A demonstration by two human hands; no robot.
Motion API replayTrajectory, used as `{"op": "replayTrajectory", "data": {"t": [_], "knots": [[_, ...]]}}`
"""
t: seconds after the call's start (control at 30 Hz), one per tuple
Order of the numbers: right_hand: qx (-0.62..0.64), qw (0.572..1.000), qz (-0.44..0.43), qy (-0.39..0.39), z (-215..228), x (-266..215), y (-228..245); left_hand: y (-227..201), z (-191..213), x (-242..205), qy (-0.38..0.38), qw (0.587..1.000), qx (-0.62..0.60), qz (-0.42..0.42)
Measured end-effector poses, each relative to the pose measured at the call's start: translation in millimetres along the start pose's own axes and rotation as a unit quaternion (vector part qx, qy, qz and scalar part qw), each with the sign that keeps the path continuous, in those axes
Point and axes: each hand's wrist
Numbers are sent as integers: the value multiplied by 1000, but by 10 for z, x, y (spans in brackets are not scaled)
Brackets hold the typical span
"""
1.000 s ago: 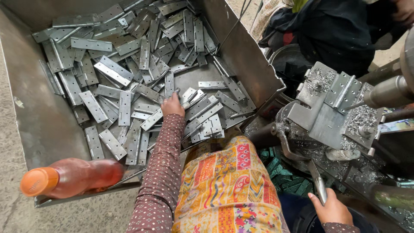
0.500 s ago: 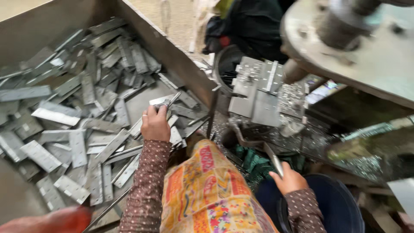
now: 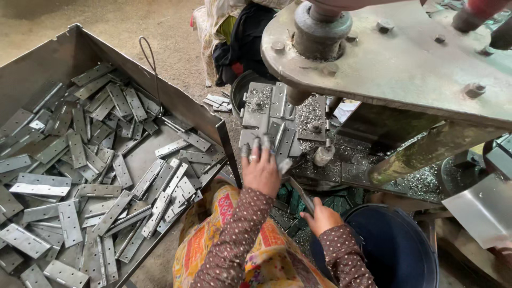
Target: The person sits at a drill press and repeatedly picks up metal hinge plates from a bin, positions them under the drill, and operates the machine to drill holes. The person uses a lever to control the drill and places finished pieces into a bucket.
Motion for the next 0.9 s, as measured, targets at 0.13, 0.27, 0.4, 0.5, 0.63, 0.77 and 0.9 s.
{"op": "replayTrajectory", "data": {"t": [0.13, 0.27, 0.4, 0.5, 0.63, 0.77, 0.9], "knots": [[-3, 999, 14, 51, -7, 135, -61, -109, -202, 59, 136, 991, -19, 8], [-7, 1000, -3, 18, -307, 249, -223, -66, -434, 322, 145, 989, -12, 18], [39, 997, 0, -70, -935, 328, -396, -47, -417, 421, 198, 979, -34, 28], [37, 996, -20, -83, -1352, 475, -474, -31, -335, 378, 151, 986, -62, 36], [44, 992, 11, -114, -1508, 416, -481, -53, -276, 322, 153, 984, -74, 47], [88, 995, -18, -35, -1101, 424, -438, -83, -368, 363, 140, 989, -31, 31], [53, 998, -34, 9, -868, 380, -461, -79, -456, 329, 193, 981, -1, 30]]}}
Point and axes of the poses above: each hand's wrist, its own x-axis towards the middle knuckle, its own z-axis out of the back of the hand, y = z × x
